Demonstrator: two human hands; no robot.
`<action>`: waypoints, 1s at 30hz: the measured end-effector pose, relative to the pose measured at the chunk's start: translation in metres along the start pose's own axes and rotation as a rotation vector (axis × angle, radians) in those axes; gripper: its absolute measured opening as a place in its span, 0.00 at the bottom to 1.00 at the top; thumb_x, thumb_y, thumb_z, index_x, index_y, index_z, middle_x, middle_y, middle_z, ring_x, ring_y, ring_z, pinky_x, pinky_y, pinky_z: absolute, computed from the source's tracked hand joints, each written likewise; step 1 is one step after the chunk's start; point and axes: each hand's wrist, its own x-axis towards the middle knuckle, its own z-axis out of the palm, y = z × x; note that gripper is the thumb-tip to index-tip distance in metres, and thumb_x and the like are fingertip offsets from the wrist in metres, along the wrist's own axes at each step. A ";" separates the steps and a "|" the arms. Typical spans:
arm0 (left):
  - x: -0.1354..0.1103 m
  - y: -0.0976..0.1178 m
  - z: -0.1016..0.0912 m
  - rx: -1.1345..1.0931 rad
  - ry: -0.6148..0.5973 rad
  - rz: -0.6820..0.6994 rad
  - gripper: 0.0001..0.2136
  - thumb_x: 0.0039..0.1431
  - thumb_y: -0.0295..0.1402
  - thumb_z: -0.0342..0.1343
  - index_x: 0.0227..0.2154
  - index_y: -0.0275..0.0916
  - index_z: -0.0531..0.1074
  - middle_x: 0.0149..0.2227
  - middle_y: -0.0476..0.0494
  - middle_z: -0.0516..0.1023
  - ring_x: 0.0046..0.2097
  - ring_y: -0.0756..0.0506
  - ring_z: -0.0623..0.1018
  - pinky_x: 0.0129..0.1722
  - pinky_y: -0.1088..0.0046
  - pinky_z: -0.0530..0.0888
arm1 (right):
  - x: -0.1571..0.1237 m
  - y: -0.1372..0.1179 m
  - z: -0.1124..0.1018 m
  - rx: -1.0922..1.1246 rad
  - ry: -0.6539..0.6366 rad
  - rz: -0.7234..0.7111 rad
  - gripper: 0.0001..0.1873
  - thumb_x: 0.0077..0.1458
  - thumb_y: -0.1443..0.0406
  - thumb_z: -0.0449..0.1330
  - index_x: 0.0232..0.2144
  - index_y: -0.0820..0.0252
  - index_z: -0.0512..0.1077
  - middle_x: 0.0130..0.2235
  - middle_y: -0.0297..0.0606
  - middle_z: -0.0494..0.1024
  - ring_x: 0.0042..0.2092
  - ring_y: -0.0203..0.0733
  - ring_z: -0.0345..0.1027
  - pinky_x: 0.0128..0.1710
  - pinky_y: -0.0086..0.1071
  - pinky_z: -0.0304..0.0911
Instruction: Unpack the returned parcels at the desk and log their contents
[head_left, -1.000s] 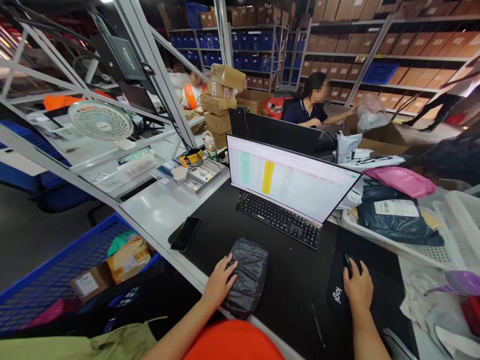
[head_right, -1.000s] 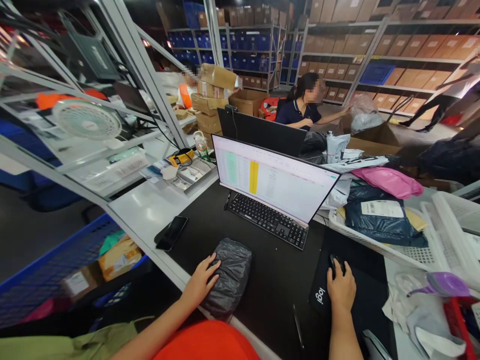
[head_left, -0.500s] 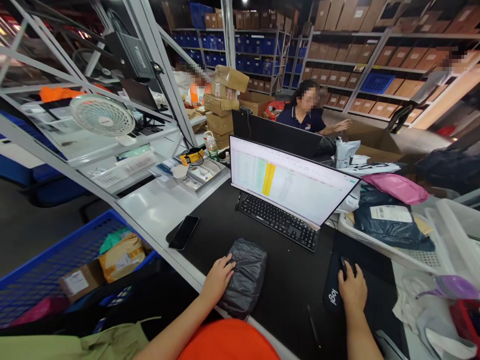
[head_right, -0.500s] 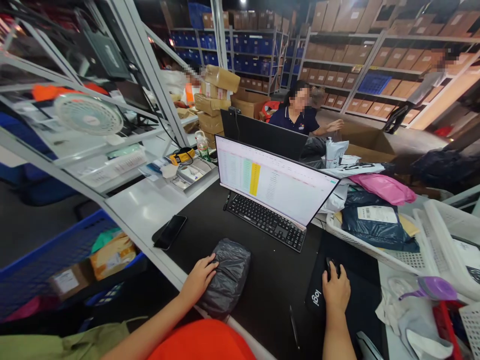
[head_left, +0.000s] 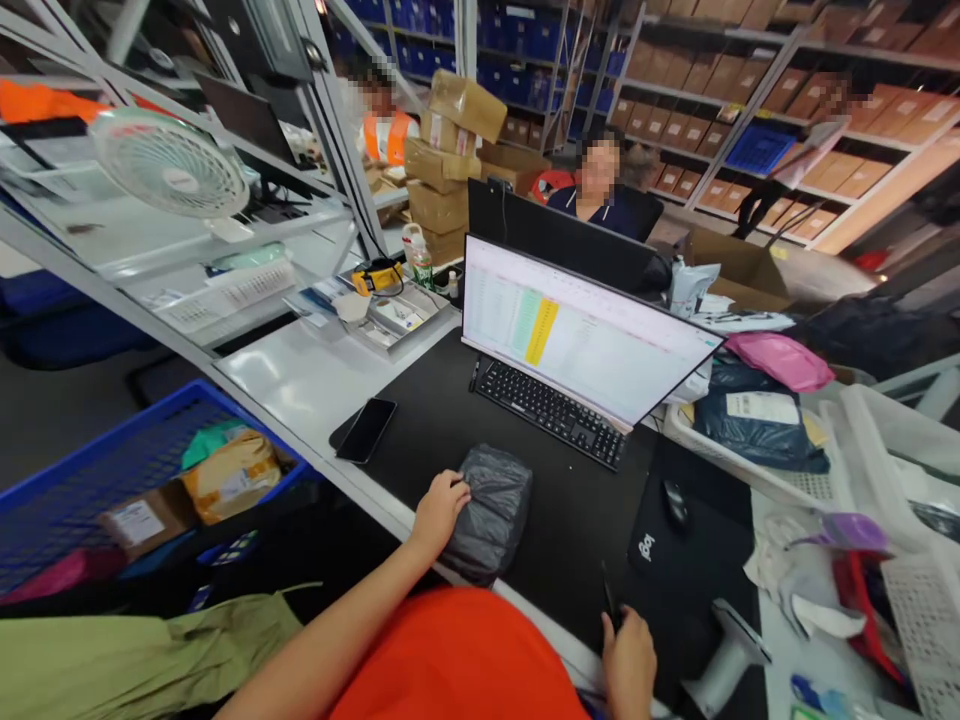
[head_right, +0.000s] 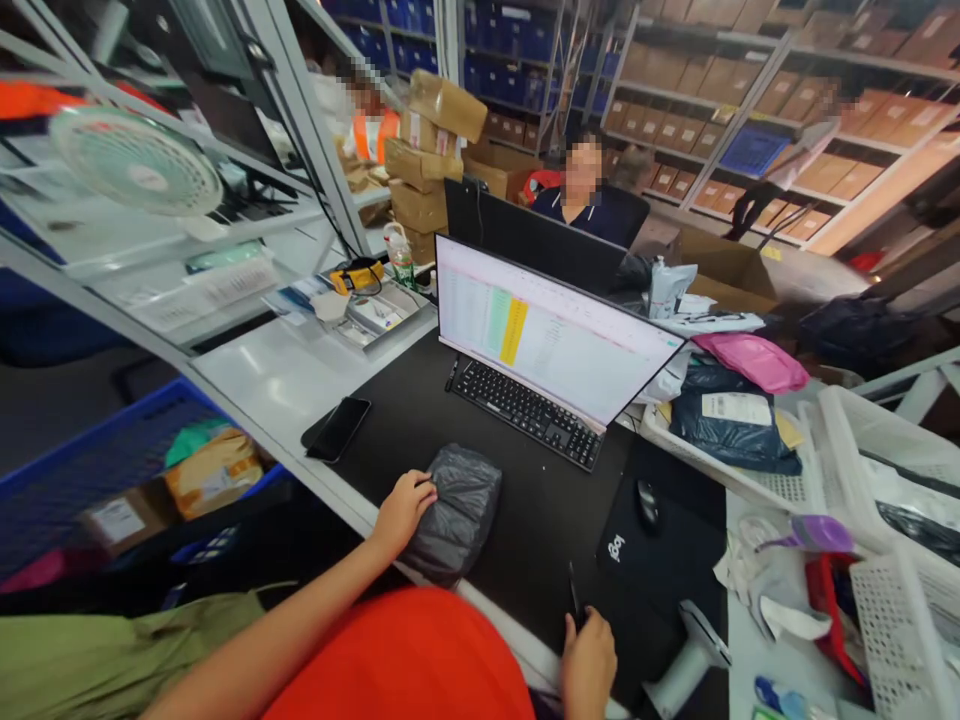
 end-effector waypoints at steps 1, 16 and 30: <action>0.001 0.004 -0.003 0.013 -0.014 -0.006 0.06 0.64 0.30 0.55 0.34 0.42 0.77 0.47 0.42 0.73 0.50 0.42 0.73 0.47 0.66 0.74 | -0.003 -0.004 -0.001 0.009 -0.031 0.012 0.33 0.63 0.51 0.40 0.45 0.74 0.72 0.42 0.63 0.78 0.44 0.60 0.75 0.43 0.45 0.67; -0.021 0.018 -0.017 -0.089 -0.022 -0.086 0.05 0.66 0.26 0.51 0.34 0.39 0.69 0.41 0.43 0.72 0.46 0.43 0.72 0.50 0.64 0.70 | 0.055 -0.198 -0.126 0.174 -0.458 -0.471 0.24 0.65 0.63 0.48 0.60 0.64 0.65 0.55 0.53 0.72 0.54 0.47 0.71 0.56 0.38 0.65; -0.029 0.007 -0.011 -0.270 -0.078 -0.137 0.05 0.63 0.26 0.53 0.31 0.40 0.67 0.41 0.44 0.71 0.44 0.45 0.74 0.48 0.67 0.72 | 0.078 -0.308 -0.117 -0.209 -0.621 -0.618 0.19 0.67 0.59 0.55 0.56 0.59 0.69 0.55 0.46 0.74 0.53 0.46 0.72 0.54 0.42 0.67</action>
